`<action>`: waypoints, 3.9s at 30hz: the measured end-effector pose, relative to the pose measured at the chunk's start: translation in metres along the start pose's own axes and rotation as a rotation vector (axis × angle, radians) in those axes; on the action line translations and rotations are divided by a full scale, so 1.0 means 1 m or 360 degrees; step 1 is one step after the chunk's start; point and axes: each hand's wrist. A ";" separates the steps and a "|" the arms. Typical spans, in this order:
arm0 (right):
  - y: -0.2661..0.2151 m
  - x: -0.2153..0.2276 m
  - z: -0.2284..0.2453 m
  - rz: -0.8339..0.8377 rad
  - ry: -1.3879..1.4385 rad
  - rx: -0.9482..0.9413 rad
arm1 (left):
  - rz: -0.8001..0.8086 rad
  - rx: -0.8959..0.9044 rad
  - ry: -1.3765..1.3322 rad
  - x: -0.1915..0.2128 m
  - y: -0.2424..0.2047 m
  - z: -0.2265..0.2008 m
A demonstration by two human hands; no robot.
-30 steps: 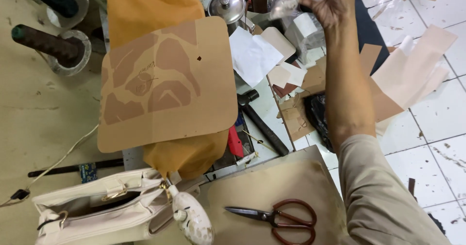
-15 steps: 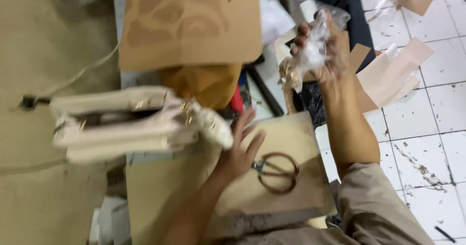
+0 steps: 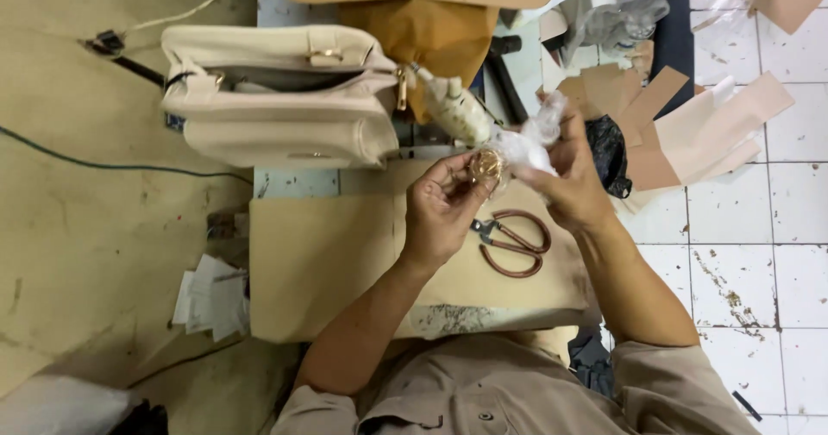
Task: Trimming excess material with scissors and assembling a small white handbag with hardware
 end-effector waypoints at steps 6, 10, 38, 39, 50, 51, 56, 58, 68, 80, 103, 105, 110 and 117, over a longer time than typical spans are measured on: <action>-0.019 -0.018 -0.004 0.0033 -0.0083 -0.0069 | 0.0037 0.0141 0.0110 0.023 -0.020 -0.009; -0.025 -0.026 -0.011 0.0026 -0.0040 -0.0146 | -0.0009 0.0181 0.0071 0.035 -0.026 -0.013; -0.041 -0.019 -0.029 0.0037 -0.0220 0.0050 | -0.0002 0.0176 0.0171 0.035 -0.020 -0.025; -0.039 -0.021 -0.027 0.0032 -0.0217 0.0052 | 0.0001 0.0177 0.0177 0.034 -0.021 -0.025; -0.027 -0.013 -0.028 0.0038 0.0165 -0.0136 | -0.0117 0.0059 0.0282 0.029 -0.016 -0.018; -0.028 -0.011 -0.029 0.0029 0.0168 -0.0135 | -0.0112 0.0064 0.0289 0.028 -0.016 -0.017; -0.026 -0.010 -0.023 0.0062 0.0295 -0.0158 | -0.0092 0.0211 0.0060 0.030 -0.010 0.000; -0.026 -0.009 -0.023 0.0051 0.0303 -0.0157 | -0.0074 0.0298 -0.0017 0.026 -0.012 -0.007; -0.025 0.003 -0.025 0.0065 0.0237 -0.0145 | 0.0139 0.0379 0.0102 0.027 -0.016 -0.022; -0.033 0.022 -0.039 0.0159 0.0243 -0.0177 | 0.0311 0.0417 0.0065 0.027 -0.022 -0.032; -0.035 0.016 -0.051 0.0238 0.0530 -0.0209 | 0.0254 0.0470 -0.0017 0.036 -0.020 -0.016; -0.034 0.011 -0.048 0.0243 0.0516 -0.0192 | 0.0268 0.0533 -0.0095 0.033 -0.021 -0.020; -0.036 0.003 -0.043 0.0184 0.0525 -0.0218 | 0.0168 0.0386 0.0019 0.036 -0.016 -0.009; -0.038 0.002 -0.044 0.0104 0.0663 -0.0291 | 0.0259 0.0443 -0.0136 0.049 -0.011 0.009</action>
Point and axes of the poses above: each hand's wrist, its own y-axis towards the middle knuckle, its own x-axis out of the back of the hand, z = x × y, and after that the axes turned 15 degrees about x, right-handed
